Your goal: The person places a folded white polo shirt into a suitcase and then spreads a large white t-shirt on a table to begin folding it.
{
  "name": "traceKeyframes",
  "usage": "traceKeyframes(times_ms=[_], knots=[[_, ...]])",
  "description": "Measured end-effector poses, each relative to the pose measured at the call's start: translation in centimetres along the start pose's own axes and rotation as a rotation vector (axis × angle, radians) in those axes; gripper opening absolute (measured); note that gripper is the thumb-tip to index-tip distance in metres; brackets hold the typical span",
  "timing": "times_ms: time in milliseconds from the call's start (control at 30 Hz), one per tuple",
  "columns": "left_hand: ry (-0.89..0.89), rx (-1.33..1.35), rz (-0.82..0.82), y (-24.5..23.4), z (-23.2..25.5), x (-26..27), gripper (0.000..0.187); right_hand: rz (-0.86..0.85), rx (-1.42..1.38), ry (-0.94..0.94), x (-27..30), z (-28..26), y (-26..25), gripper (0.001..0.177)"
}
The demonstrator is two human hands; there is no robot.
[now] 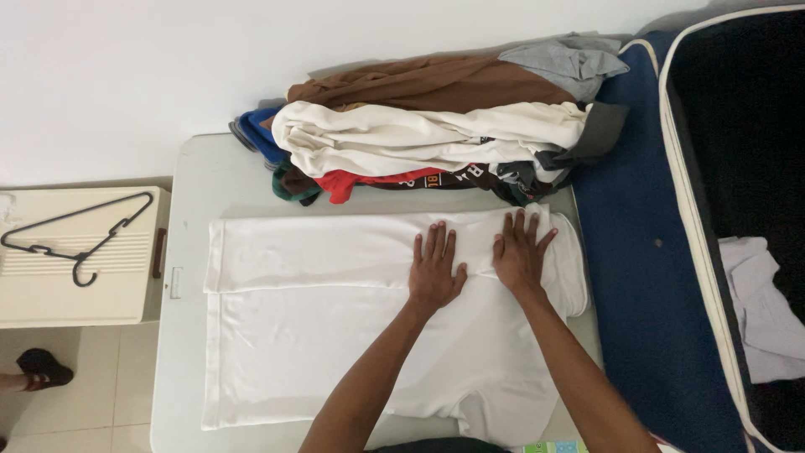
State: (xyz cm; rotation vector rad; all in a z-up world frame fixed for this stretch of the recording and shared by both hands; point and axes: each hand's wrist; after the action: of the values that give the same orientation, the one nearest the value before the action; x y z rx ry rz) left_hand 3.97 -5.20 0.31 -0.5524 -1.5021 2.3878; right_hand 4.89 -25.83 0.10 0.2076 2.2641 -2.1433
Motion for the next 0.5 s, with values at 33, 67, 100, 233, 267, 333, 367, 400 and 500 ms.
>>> traceKeyframes(times_ms=[33,67,100,233,267,333,367,400,500], knots=[[0.001,-0.011,-0.008,0.1,0.0,0.0,0.074,0.008,0.041,0.019,0.0,0.0,0.4,0.056],[-0.004,-0.013,-0.020,0.1,0.1,-0.1,0.075,0.017,-0.010,-0.045,0.1,-0.3,0.9,0.055],[-0.008,-0.015,-0.031,0.2,0.1,-0.1,0.076,0.028,-0.062,-0.108,0.3,-0.6,1.4,0.054],[-0.015,-0.003,-0.025,0.2,0.0,-0.1,0.077,-0.022,-0.244,-0.152,-0.4,0.2,1.6,0.057],[-0.019,-0.004,-0.034,0.3,0.1,-0.1,0.077,-0.020,-0.190,-0.090,-0.5,0.8,1.3,0.058],[-0.027,-0.006,-0.048,0.1,0.1,-0.1,0.077,-0.014,-0.084,0.030,-0.8,1.8,0.5,0.061],[-0.027,-0.008,-0.050,0.0,0.1,-0.3,0.077,0.011,-0.066,0.022,-0.9,1.9,0.4,0.061],[-0.029,-0.008,-0.052,0.0,0.1,-0.3,0.077,0.035,-0.046,0.011,-0.7,1.9,0.4,0.061],[-0.026,0.003,-0.024,-0.2,0.2,-0.2,0.076,0.094,-0.046,-0.004,-0.5,1.9,0.9,0.062]])
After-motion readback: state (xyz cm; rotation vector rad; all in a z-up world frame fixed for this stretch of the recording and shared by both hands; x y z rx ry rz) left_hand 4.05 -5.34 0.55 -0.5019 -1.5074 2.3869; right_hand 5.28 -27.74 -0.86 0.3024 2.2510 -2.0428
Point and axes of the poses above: each hand's wrist, its own x-axis away from the middle knuckle, its own y-axis out of the palm, z = x × y
